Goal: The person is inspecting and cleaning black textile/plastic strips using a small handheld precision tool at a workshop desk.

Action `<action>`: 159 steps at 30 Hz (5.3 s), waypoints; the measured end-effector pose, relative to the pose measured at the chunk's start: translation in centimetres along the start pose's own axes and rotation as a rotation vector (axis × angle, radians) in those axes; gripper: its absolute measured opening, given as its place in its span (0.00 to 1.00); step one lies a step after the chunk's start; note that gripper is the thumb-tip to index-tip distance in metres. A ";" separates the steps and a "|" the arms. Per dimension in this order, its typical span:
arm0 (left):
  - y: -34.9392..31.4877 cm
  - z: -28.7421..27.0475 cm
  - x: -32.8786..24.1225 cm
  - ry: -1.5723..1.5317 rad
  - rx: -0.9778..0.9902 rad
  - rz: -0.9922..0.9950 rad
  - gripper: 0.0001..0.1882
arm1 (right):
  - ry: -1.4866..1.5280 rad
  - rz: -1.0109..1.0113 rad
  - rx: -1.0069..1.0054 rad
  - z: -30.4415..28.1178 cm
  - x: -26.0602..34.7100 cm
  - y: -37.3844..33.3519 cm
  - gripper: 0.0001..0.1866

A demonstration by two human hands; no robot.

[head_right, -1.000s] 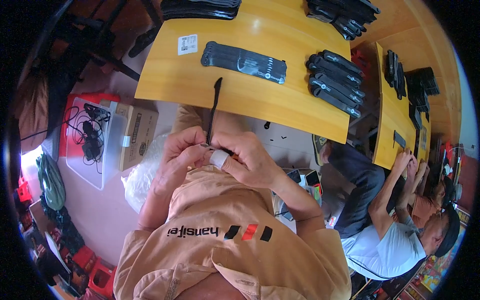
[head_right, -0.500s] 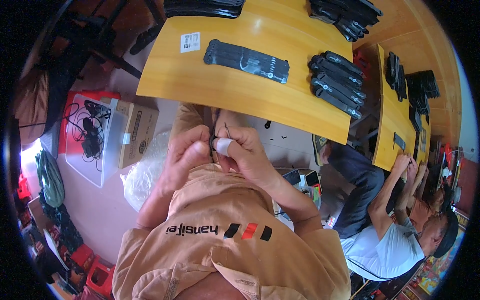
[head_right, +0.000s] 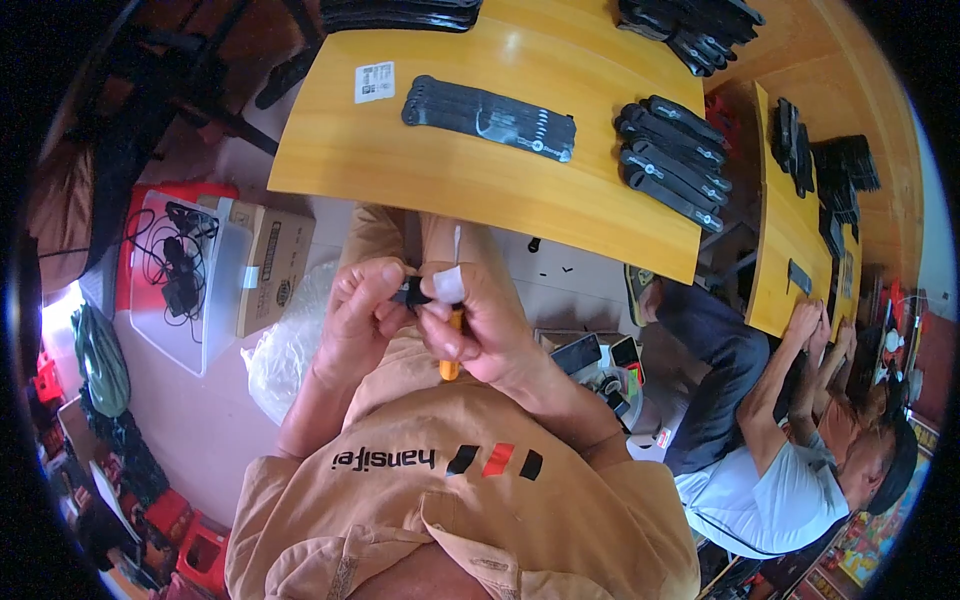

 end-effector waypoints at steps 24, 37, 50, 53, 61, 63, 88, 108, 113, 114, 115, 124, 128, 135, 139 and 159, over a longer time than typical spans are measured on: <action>-13.5 -19.5 -25.8 0.129 -0.560 0.660 0.12 | 0.080 0.038 -0.232 -9.5 0.0 -8.7 0.14; 3.5 -10.7 -18.8 0.096 -0.309 0.611 0.11 | 0.052 0.040 -0.249 -9.9 -2.1 -7.3 0.13; 1.1 -14.0 -11.3 0.559 -0.831 0.653 0.12 | -0.050 0.056 -0.246 -10.0 -1.4 -6.4 0.10; -0.6 -12.8 -12.3 0.744 -0.901 0.763 0.15 | -0.611 0.010 -0.214 -8.3 1.4 -6.1 0.09; -0.8 -8.9 2.4 0.599 -0.385 -0.205 0.26 | -2.065 -0.503 -0.199 -1.5 5.0 -4.8 0.06; -0.4 -6.7 6.5 0.480 -0.255 -0.389 0.26 | -2.285 -0.593 -0.050 -0.1 3.3 -4.7 0.06; 2.7 -7.9 0.2 0.317 -0.469 0.111 0.09 | -0.648 -0.073 -0.732 -14.0 3.1 -7.2 0.05; 14.1 -7.4 -7.9 0.656 -0.285 0.252 0.05 | -0.767 -0.301 -0.976 -19.2 12.4 -3.0 0.05; 15.1 -7.7 -7.8 0.660 -0.300 0.261 0.06 | -0.913 -0.409 -1.054 -19.5 13.9 -2.5 0.04; 15.2 -7.8 -7.8 0.668 -0.303 0.262 0.06 | -0.911 -0.407 -1.053 -19.8 13.9 -2.4 0.04; 15.2 -7.9 -7.8 0.669 -0.308 0.261 0.06 | -0.915 -0.406 -1.051 -19.9 13.8 -2.2 0.04; 15.6 -7.9 -7.7 0.613 -0.320 0.267 0.05 | -0.955 -0.436 -1.105 -20.2 14.1 -2.1 0.04; 15.2 -8.3 -7.8 0.646 -0.365 0.269 0.04 | -0.971 -0.408 -1.112 -20.3 14.1 -2.0 0.04; 14.9 -8.5 -7.9 0.645 -0.382 0.340 0.03 | -0.937 -0.446 -1.130 -20.2 14.0 -1.8 0.02; 15.0 -8.3 -7.9 0.686 -0.393 0.339 0.03 | -0.976 -0.446 -1.147 -20.1 14.2 -1.7 0.02; 15.0 -8.2 -8.0 0.686 -0.411 0.360 0.03 | -0.995 -0.464 -1.188 -20.1 14.2 -1.9 0.02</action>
Point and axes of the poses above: each hand's wrist, its own y-axis towards the middle knuckle, its own z-axis out of the palm, x = y × z, the point moved 10 cm from there along y, towards the middle knuckle, and after that the axes turned 13 degrees about -y, right-handed, at the moved point
